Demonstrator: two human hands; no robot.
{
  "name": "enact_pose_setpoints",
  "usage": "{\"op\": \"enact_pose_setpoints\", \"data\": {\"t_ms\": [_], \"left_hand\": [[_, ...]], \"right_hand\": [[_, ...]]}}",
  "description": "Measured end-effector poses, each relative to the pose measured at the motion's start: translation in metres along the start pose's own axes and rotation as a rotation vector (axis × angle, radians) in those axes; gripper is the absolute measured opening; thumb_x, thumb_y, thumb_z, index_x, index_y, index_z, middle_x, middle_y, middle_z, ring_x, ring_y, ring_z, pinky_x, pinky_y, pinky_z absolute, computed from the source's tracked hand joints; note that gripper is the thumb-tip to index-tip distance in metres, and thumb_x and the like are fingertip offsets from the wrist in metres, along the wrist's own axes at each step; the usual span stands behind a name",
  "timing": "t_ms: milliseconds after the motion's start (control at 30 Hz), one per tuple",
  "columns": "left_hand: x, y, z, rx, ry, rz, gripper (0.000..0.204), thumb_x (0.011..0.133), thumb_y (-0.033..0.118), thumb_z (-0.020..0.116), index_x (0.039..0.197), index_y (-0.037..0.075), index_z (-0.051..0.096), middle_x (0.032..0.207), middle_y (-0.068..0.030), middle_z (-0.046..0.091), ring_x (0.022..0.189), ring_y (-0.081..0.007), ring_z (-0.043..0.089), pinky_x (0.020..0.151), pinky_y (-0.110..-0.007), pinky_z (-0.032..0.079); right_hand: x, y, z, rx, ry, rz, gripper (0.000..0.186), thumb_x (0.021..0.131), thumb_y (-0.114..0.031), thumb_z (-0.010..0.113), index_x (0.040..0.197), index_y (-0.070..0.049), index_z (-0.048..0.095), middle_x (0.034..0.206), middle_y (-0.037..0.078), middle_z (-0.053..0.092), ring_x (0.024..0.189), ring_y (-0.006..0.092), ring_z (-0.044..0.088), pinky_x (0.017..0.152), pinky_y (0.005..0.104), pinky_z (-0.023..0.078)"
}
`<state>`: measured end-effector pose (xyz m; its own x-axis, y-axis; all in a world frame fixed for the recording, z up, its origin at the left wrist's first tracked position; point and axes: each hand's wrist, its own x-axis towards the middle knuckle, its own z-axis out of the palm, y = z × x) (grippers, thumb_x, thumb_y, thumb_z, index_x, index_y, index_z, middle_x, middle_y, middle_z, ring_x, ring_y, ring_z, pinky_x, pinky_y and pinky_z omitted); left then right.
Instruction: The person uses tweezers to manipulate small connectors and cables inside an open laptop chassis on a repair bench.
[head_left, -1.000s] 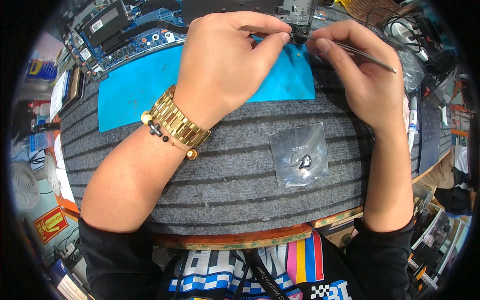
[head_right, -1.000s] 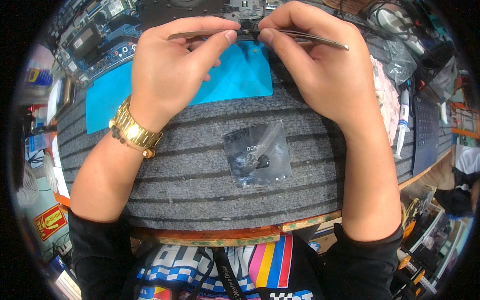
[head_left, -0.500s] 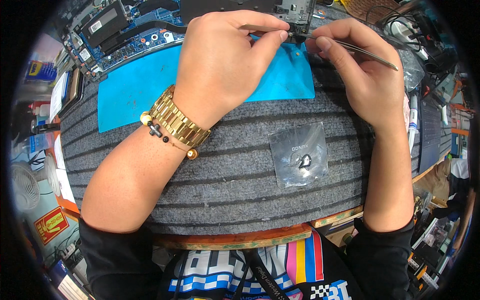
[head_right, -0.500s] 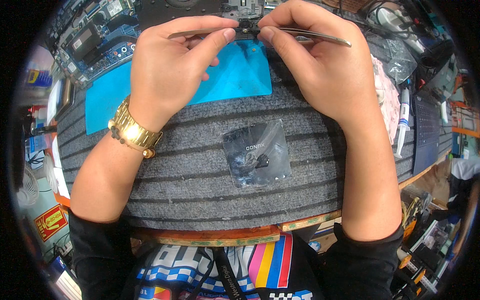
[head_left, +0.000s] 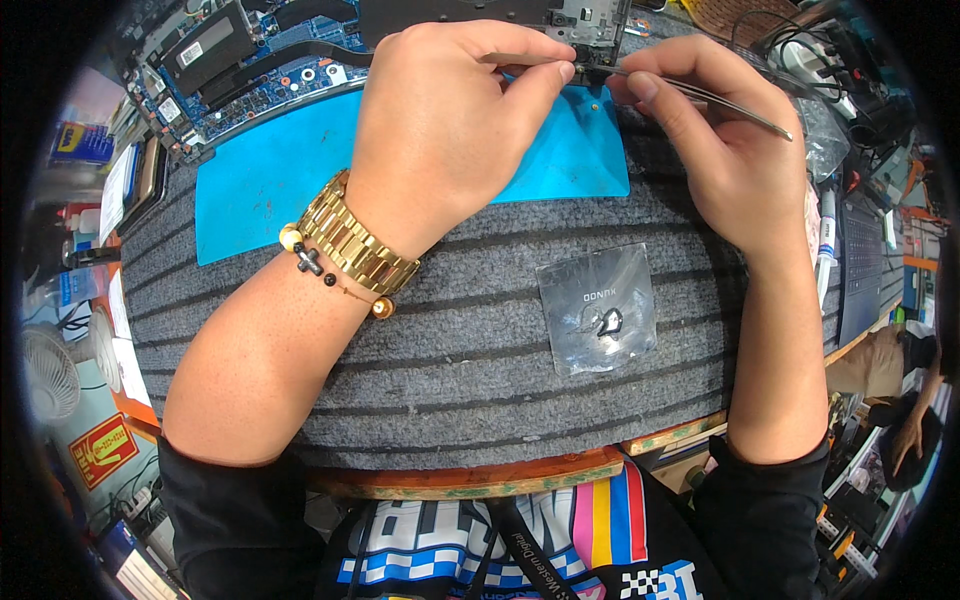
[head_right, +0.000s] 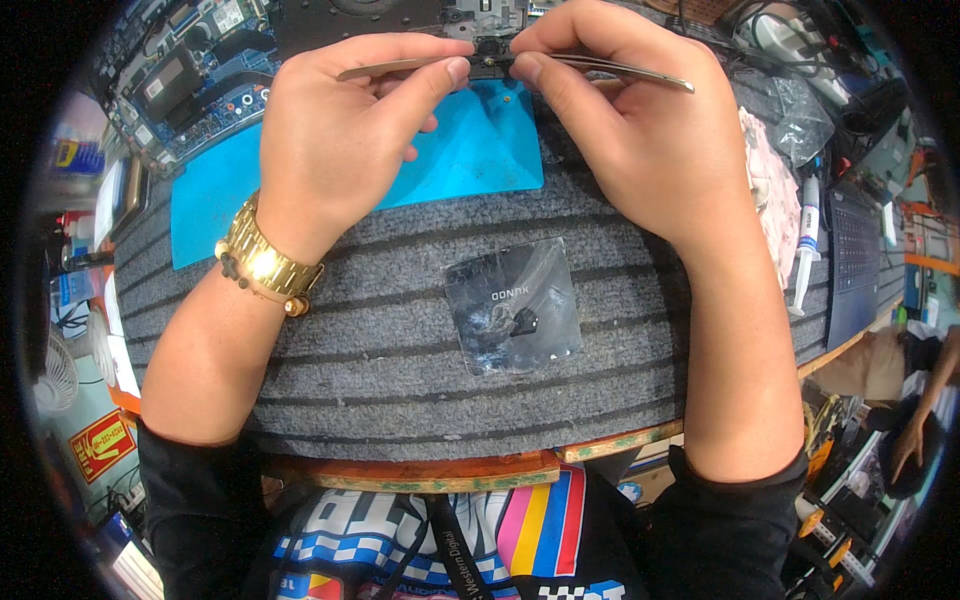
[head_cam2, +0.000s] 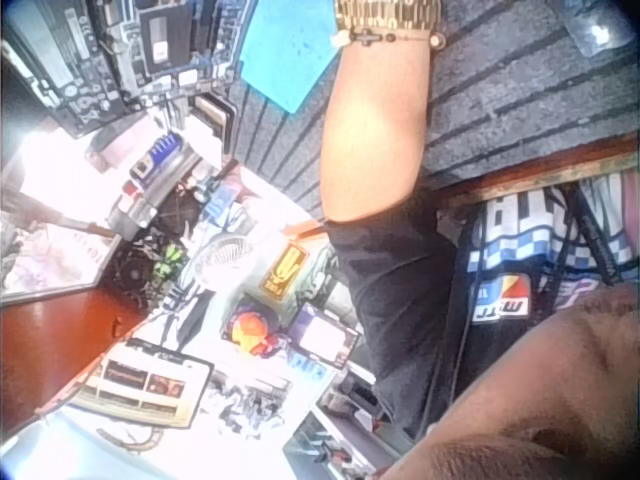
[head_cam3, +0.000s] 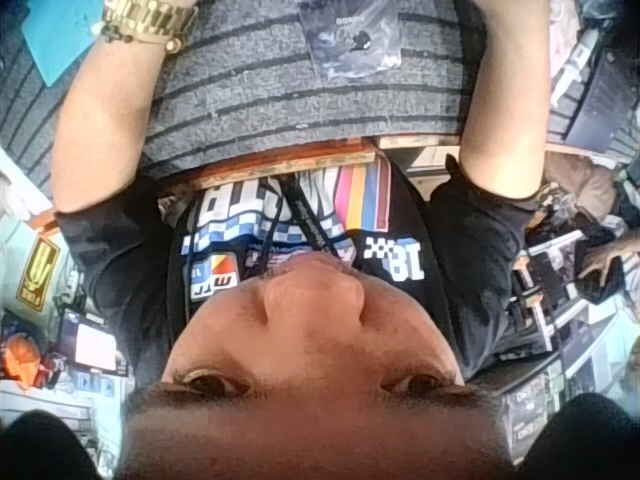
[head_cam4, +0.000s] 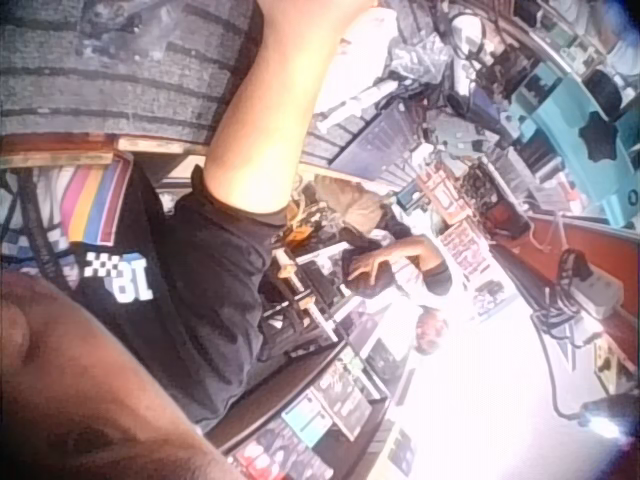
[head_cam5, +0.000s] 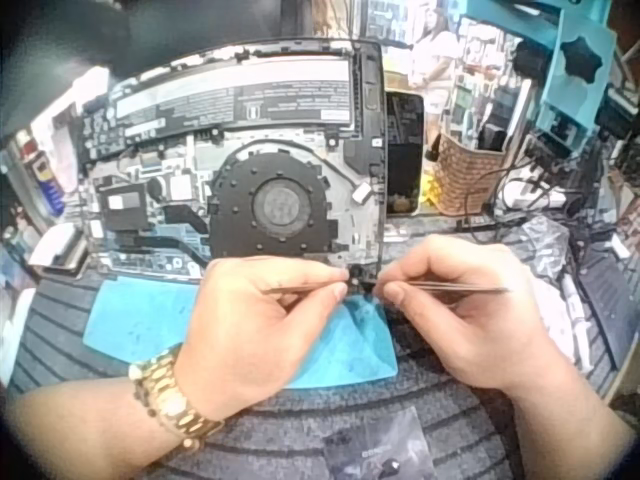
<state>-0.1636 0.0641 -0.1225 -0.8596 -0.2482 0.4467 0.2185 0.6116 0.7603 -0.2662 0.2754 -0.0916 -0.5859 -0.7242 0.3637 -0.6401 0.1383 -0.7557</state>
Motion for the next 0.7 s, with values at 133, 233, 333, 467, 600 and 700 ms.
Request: {"op": "enact_pose_setpoints", "data": {"t_ms": [133,233,333,467,600,700], "left_hand": [[-0.0008,0.0004,-0.0002,-0.014,-0.001,-0.019,0.018,0.100,0.017,0.083,0.114,0.008,0.087,0.084,-0.0021,0.081,0.070,-0.0056,0.071,0.053,-0.022,0.054],[-0.0013,0.0002,-0.0005,-0.015,0.002,-0.023,0.018,0.099,0.017,0.083,0.114,0.007,0.087,0.085,-0.0026,0.081,0.070,-0.0061,0.071,0.054,-0.022,0.054],[-0.0021,0.0002,-0.0006,-0.035,0.017,-0.027,0.018,0.100,0.017,0.083,0.114,0.007,0.087,0.087,-0.0033,0.082,0.071,-0.0068,0.072,0.055,-0.023,0.055],[-0.0024,0.0002,-0.0009,-0.041,0.024,-0.041,0.019,0.100,0.017,0.082,0.115,0.007,0.087,0.089,-0.0043,0.082,0.072,-0.0075,0.072,0.056,-0.023,0.056],[-0.0021,0.0014,-0.0003,-0.031,0.018,-0.047,0.019,0.100,0.017,0.082,0.116,0.006,0.086,0.088,-0.0041,0.081,0.071,-0.0076,0.072,0.056,-0.023,0.056],[-0.0025,0.0015,-0.0002,-0.024,0.022,-0.029,0.019,0.100,0.016,0.082,0.115,0.006,0.086,0.087,-0.0032,0.081,0.071,-0.0073,0.072,0.055,-0.023,0.056]], "right_hand": [[-0.0001,-0.0022,-0.0003,-0.029,-0.005,-0.012,0.012,0.108,0.000,0.067,0.115,0.008,0.074,0.107,0.009,0.079,0.104,0.0145,0.075,0.093,0.0266,0.059],[0.0004,-0.0040,-0.0020,-0.069,-0.030,-0.029,0.012,0.107,0.001,0.068,0.115,0.008,0.074,0.106,0.009,0.079,0.103,0.0143,0.074,0.093,0.0271,0.059],[0.0006,-0.0050,-0.0036,-0.122,-0.053,-0.069,0.012,0.106,0.002,0.068,0.114,0.008,0.074,0.106,0.009,0.079,0.103,0.0141,0.074,0.094,0.0277,0.058],[0.0005,-0.0070,-0.0048,-0.122,-0.066,-0.051,0.011,0.106,0.002,0.068,0.113,0.008,0.074,0.106,0.009,0.079,0.103,0.0141,0.073,0.095,0.0281,0.057],[0.0024,-0.0073,-0.0093,-0.184,-0.105,-0.095,0.011,0.106,0.002,0.067,0.113,0.007,0.074,0.107,0.009,0.079,0.103,0.0145,0.073,0.095,0.0281,0.057],[0.0018,-0.0047,-0.0079,-0.149,-0.085,-0.093,0.011,0.106,0.001,0.068,0.113,0.007,0.074,0.107,0.009,0.079,0.104,0.0148,0.073,0.095,0.0285,0.057]]}}
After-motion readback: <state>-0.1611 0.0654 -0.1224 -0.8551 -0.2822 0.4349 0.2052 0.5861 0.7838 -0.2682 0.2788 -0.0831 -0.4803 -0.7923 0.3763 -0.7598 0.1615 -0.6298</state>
